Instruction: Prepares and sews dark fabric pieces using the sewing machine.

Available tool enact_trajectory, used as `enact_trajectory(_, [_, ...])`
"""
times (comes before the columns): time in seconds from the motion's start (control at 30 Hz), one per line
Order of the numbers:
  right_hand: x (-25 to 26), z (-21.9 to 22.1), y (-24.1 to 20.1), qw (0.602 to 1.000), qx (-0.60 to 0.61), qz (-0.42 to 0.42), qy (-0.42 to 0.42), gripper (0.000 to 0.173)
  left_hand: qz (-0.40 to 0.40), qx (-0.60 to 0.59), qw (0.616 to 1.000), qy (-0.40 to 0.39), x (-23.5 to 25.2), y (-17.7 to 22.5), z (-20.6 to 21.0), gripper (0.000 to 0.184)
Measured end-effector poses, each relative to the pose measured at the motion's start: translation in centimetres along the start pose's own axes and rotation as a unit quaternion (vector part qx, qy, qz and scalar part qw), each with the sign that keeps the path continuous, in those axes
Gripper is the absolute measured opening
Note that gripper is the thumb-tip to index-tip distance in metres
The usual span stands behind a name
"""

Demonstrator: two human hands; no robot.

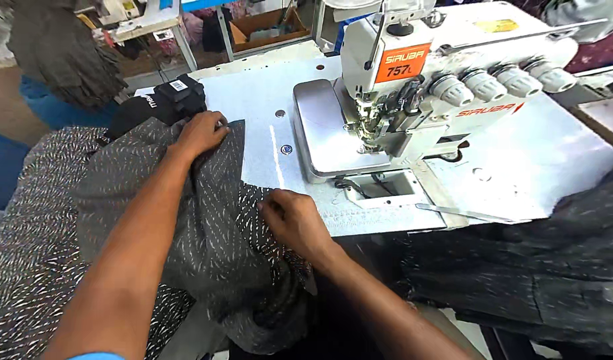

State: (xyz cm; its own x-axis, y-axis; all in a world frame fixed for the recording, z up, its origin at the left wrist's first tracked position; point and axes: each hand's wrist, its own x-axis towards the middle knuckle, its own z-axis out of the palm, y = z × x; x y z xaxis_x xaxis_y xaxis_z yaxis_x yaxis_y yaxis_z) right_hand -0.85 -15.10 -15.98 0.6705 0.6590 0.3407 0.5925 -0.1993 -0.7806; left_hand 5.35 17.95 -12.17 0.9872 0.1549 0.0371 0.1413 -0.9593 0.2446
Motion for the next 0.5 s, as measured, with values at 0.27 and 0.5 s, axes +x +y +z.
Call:
enact_trajectory(0.27, [2.0,-4.4,-4.3,0.980,0.125,-0.080,0.131,0.055,0.347,-0.063,0.916,0.190,-9.5,10.2,-7.5,0.022])
enact_trajectory(0.5, [0.7,-11.4,-5.3,0.968,0.156,-0.187,0.055,0.006,0.187,-0.074,0.964,-0.173,-17.6,9.7,-14.3,0.022])
